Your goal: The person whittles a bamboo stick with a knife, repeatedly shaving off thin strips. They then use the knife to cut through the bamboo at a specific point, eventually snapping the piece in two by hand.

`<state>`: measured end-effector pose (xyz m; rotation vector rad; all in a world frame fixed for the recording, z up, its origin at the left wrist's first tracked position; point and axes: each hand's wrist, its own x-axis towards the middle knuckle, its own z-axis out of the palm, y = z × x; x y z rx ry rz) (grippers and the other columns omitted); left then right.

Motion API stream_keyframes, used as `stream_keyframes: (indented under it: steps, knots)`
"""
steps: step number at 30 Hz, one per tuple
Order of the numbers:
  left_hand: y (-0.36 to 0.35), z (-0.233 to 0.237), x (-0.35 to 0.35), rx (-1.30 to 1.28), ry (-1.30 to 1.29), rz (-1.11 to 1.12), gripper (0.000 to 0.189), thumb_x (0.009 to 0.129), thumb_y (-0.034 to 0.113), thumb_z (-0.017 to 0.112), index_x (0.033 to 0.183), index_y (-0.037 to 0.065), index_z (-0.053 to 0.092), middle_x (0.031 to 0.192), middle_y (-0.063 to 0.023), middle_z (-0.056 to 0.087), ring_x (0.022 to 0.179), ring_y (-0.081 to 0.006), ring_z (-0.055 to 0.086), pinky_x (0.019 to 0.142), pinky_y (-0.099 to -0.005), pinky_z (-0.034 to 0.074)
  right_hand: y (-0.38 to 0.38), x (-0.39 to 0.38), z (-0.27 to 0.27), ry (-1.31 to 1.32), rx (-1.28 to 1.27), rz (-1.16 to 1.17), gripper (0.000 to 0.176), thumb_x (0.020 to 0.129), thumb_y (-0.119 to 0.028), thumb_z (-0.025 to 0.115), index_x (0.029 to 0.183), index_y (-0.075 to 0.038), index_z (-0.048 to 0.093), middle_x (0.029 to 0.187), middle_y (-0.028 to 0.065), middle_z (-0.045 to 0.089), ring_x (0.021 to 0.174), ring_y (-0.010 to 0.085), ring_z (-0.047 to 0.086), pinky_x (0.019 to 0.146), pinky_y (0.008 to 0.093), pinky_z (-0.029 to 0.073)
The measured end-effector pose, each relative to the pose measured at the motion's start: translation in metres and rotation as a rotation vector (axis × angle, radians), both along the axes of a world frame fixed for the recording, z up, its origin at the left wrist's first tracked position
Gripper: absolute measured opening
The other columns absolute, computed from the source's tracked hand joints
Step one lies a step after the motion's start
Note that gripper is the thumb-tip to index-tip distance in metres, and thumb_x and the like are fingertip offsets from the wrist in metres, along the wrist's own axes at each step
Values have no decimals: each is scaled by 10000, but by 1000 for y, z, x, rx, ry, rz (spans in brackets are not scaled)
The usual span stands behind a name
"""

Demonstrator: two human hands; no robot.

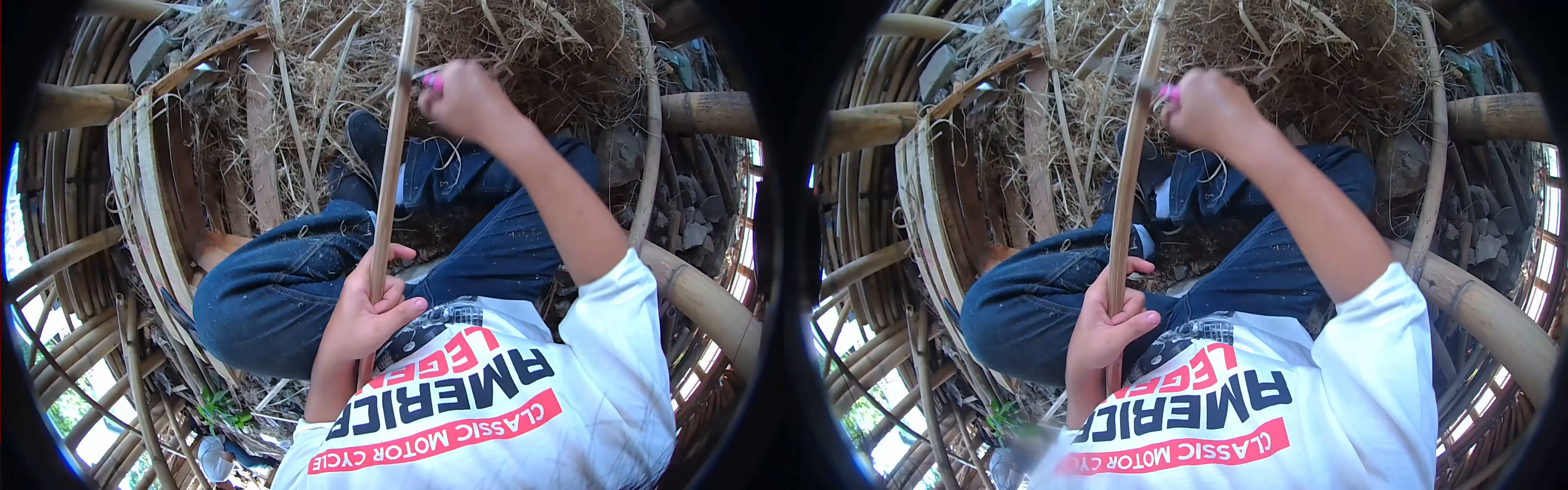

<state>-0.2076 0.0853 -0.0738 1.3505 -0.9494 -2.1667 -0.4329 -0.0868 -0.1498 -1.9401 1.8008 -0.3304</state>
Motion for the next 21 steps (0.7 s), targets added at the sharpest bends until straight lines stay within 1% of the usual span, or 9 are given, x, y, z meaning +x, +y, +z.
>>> stream_keyframes:
  steps: [3, 5, 6, 7, 9, 12, 16, 18, 21]
  knots:
    - [0, 1, -5, -43, -35, 76, 643, 778, -18, 702, 1335, 11, 383, 574, 116, 307, 511, 13, 312, 504, -168, 248, 50, 20, 22, -39, 98, 172, 293, 713, -310, 668, 708, -17, 676, 739, 226, 659, 736, 358, 677, 717, 438, 559]
    - [-1, 0, -5, -43, -49, 66, 670, 774, -18, 704, 1353, 19, 371, 573, 114, 308, 509, 9, 310, 506, -170, 247, 71, 27, 32, -70, 180, 246, 272, 724, -293, 664, 690, -24, 675, 696, 201, 657, 700, 352, 677, 687, 441, 560]
    - [0, 0, -5, -40, -59, 57, 697, 769, -17, 706, 1371, 27, 358, 571, 112, 308, 508, 4, 309, 508, -172, 246, 79, 29, 34, -90, 121, 268, 264, 746, -284, 661, 678, -29, 677, 671, 193, 654, 682, 355, 678, 663, 445, 560]
    - [1, 1, -5, -38, -66, 52, 697, 769, -17, 706, 1371, 27, 358, 571, 112, 308, 508, 4, 309, 508, -172, 246, 81, 30, 29, -97, 123, 263, 264, 746, -284, 661, 678, -29, 677, 671, 193, 654, 682, 355, 678, 663, 445, 560]
    - [2, 3, -7, -166, -243, -62, 704, 760, -8, 711, 1368, 37, 359, 565, 104, 303, 506, -12, 300, 512, -185, 250, 78, 27, 15, -69, 76, 166, 275, 758, -277, 630, 617, -41, 642, 652, 192, 632, 676, 372, 657, 647, 456, 547]
    - [4, 6, -10, -205, -303, -103, 709, 750, 0, 715, 1363, 40, 360, 556, 88, 300, 504, -28, 294, 514, -201, 256, 54, 13, 7, 16, 75, 97, 273, 813, -270, 620, 688, -32, 664, 722, 205, 652, 711, 382, 660, 688, 473, 545]
    - [3, 3, -8, -250, -341, -129, 702, 753, -27, 697, 1360, 40, 350, 578, 100, 280, 508, -10, 284, 510, -181, 234, 37, 11, 4, 57, 59, 112, 276, 833, -259, 608, 711, -18, 665, 742, 227, 654, 740, 388, 666, 709, 478, 548]
    - [7, 1, -7, -263, -346, -142, 698, 752, 10, 702, 1354, 38, 348, 534, 57, 307, 482, -53, 312, 512, -216, 282, 22, 6, 2, 77, 59, 48, 278, 837, -256, 606, 714, -14, 662, 745, 228, 655, 745, 392, 667, 713, 477, 549]
    - [5, 0, -4, -249, -361, -169, 694, 759, 23, 699, 1353, 37, 340, 528, 49, 316, 477, -64, 331, 510, -231, 300, 2, 4, -8, 114, 17, -20, 271, 837, -247, 606, 740, -1, 663, 762, 231, 662, 764, 397, 667, 722, 475, 549]
